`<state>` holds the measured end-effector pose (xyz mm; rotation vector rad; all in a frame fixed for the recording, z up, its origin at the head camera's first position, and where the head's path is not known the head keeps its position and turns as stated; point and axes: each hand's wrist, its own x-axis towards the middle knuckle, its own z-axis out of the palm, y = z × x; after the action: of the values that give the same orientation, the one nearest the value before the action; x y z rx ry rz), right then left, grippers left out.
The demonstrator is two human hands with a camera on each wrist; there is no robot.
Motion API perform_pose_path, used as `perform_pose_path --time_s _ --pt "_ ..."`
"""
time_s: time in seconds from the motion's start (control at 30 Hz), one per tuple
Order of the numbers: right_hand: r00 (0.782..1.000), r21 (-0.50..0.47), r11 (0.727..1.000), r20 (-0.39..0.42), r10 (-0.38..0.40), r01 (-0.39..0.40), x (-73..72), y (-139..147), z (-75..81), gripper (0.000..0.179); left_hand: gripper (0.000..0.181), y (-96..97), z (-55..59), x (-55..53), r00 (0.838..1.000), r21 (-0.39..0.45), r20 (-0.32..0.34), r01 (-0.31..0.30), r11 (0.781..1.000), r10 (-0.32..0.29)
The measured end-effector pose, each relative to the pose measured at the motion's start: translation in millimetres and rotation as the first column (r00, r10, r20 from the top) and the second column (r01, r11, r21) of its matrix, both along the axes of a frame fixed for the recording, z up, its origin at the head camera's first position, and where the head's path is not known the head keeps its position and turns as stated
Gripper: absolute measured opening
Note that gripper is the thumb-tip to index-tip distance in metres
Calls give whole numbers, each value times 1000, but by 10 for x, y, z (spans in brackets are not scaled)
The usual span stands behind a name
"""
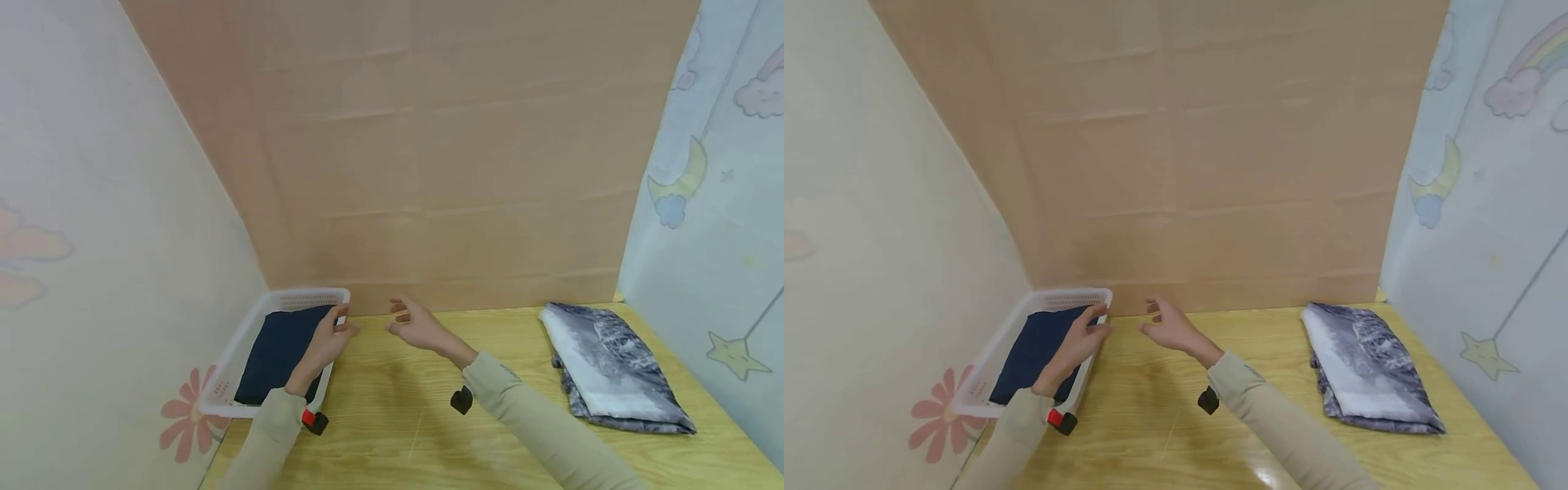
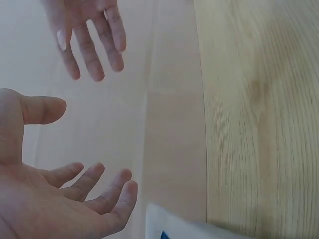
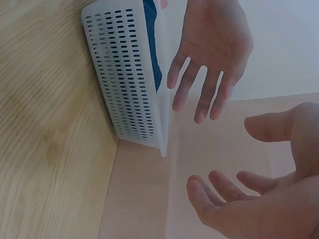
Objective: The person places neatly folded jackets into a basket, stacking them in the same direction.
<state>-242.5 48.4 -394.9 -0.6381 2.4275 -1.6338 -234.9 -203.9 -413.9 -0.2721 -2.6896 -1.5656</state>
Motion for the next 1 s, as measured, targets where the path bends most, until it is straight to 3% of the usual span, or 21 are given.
perform_pose_path --time_s 0.3,0.6,1.0 --pt "999 -8 1000 -15 -28 28 54 203 -6 62 66 291 -33 26 1000 55 -8 15 998 -15" --pt "987 63 995 -144 -66 76 57 498 -98 62 65 555 -65 21 998 106 -30 62 992 -59" --pt "972 106 987 -212 -99 124 85 1048 -264 60 63 838 -128 78 992 95 -64 112 989 -107"
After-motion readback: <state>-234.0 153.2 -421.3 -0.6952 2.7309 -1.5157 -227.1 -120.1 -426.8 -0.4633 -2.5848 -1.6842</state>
